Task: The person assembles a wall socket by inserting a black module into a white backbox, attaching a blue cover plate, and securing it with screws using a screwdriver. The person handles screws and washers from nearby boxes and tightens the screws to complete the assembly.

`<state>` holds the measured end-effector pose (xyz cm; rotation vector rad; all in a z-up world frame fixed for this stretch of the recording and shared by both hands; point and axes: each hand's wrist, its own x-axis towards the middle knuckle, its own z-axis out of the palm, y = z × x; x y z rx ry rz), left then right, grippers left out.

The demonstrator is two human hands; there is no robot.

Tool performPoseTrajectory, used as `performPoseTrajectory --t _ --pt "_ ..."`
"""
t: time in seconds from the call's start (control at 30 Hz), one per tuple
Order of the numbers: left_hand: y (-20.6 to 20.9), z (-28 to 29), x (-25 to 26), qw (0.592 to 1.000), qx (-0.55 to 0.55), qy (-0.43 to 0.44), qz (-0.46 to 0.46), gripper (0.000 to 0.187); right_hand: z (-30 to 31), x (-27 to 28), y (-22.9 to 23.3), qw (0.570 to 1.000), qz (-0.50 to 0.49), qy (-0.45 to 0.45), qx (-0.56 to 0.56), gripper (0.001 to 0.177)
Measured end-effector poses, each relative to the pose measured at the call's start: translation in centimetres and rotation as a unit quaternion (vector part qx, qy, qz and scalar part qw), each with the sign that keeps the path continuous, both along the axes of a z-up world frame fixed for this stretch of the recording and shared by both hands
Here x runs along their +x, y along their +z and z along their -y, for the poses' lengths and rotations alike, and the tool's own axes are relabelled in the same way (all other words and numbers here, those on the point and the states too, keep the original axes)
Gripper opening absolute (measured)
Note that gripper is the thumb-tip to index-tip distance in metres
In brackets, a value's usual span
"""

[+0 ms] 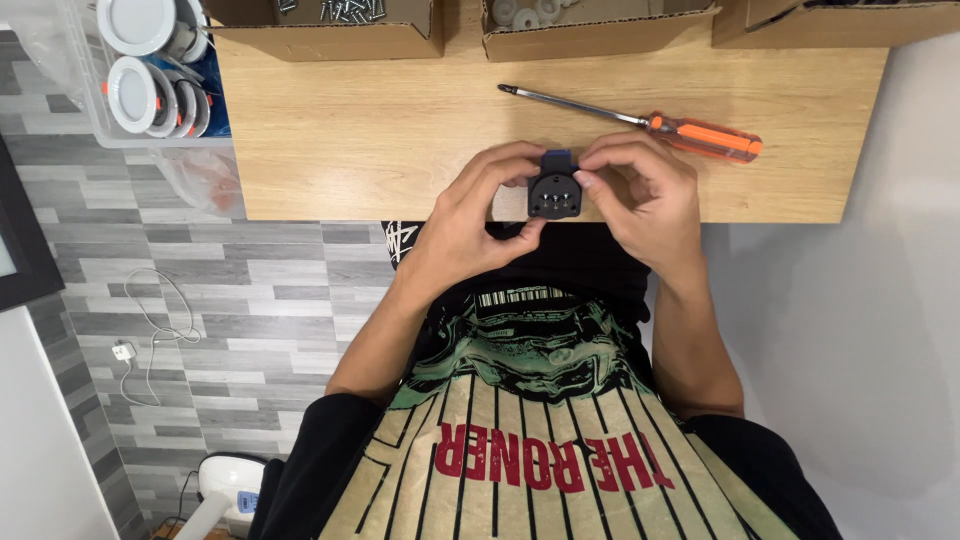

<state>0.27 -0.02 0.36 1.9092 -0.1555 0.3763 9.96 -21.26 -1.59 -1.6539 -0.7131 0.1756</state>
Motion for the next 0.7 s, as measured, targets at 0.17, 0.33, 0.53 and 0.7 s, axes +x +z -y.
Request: performPoseTrajectory --t 0.17,0.33,0.53,0.7 --pt "0.0 -0.1 0.2 1.0 -0.013 -0.01 0.003 0.051 -0.1 -0.1 -1.2 0.997 -0.045 0.008 0.055 0.014" --pt "0.6 -1.0 0.4 0.998 -0.036 -0.043 -0.016 0.052 0.5 -0.1 -2.5 0.994 -0.073 0.022 0.075 0.019" --pt "-0.7 -1.2 0.8 0.996 -0.072 -0.049 -0.024 0.024 0.7 0.0 -2.5 0.991 -0.084 0.033 0.097 0.019" --pt "-0.6 -0.8 1.4 0.996 -0.08 -0.029 -0.026 0.016 0.7 0.1 -2.5 0.99 -0.078 0.038 0.111 0.019"
